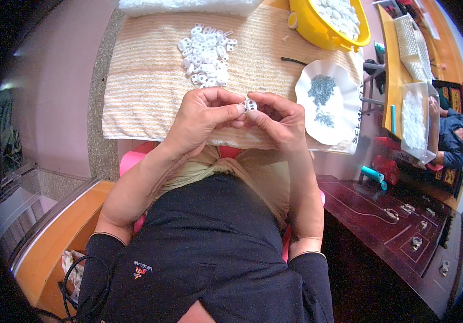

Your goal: Inserting small metal beads into white plastic components.

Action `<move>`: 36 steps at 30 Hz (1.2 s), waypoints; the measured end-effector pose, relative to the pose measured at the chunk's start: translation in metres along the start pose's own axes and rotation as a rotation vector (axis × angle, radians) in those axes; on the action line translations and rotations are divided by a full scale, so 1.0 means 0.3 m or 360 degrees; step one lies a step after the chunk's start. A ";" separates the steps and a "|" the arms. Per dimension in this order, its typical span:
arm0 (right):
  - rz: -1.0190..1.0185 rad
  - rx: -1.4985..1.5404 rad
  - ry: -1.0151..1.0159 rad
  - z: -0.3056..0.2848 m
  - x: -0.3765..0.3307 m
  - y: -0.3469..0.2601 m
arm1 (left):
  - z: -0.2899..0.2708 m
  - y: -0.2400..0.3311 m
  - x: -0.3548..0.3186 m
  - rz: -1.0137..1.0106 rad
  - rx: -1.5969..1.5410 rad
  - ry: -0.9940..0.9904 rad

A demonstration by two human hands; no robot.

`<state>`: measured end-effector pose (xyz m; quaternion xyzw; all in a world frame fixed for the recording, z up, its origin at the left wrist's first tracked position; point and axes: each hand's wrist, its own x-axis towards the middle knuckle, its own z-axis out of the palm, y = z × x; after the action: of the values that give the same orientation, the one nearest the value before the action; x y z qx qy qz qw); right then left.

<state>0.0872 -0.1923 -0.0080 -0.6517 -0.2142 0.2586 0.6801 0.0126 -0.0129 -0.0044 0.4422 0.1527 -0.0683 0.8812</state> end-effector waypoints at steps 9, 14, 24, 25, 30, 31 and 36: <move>-0.0016 0.0076 -0.0016 -0.002 -0.001 0.005 | 0.004 0.003 -0.001 -0.0029 -0.0057 -0.0003; 0.0022 0.0098 -0.0037 -0.006 -0.004 0.003 | 0.002 0.004 -0.002 -0.0097 -0.0136 0.0003; 0.0059 0.0172 -0.0037 -0.001 -0.005 0.000 | 0.003 0.000 -0.007 -0.0148 -0.0200 0.0012; 0.0053 0.0175 -0.0031 0.000 -0.005 0.000 | 0.003 0.002 -0.007 -0.0154 -0.0201 0.0011; 0.0029 0.0145 -0.0022 -0.006 -0.005 0.010 | 0.006 0.003 -0.008 -0.0156 -0.0197 0.0015; 0.0023 0.0179 -0.0029 -0.004 -0.005 0.008 | 0.006 0.002 -0.008 -0.0153 -0.0198 0.0014; 0.0003 0.0221 -0.0036 -0.003 -0.005 0.010 | 0.007 0.005 -0.010 -0.0129 -0.0218 -0.0006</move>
<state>0.0862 -0.1938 -0.0111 -0.6002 -0.2027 0.2809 0.7210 0.0107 -0.0137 -0.0011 0.3743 0.1730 -0.0940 0.9062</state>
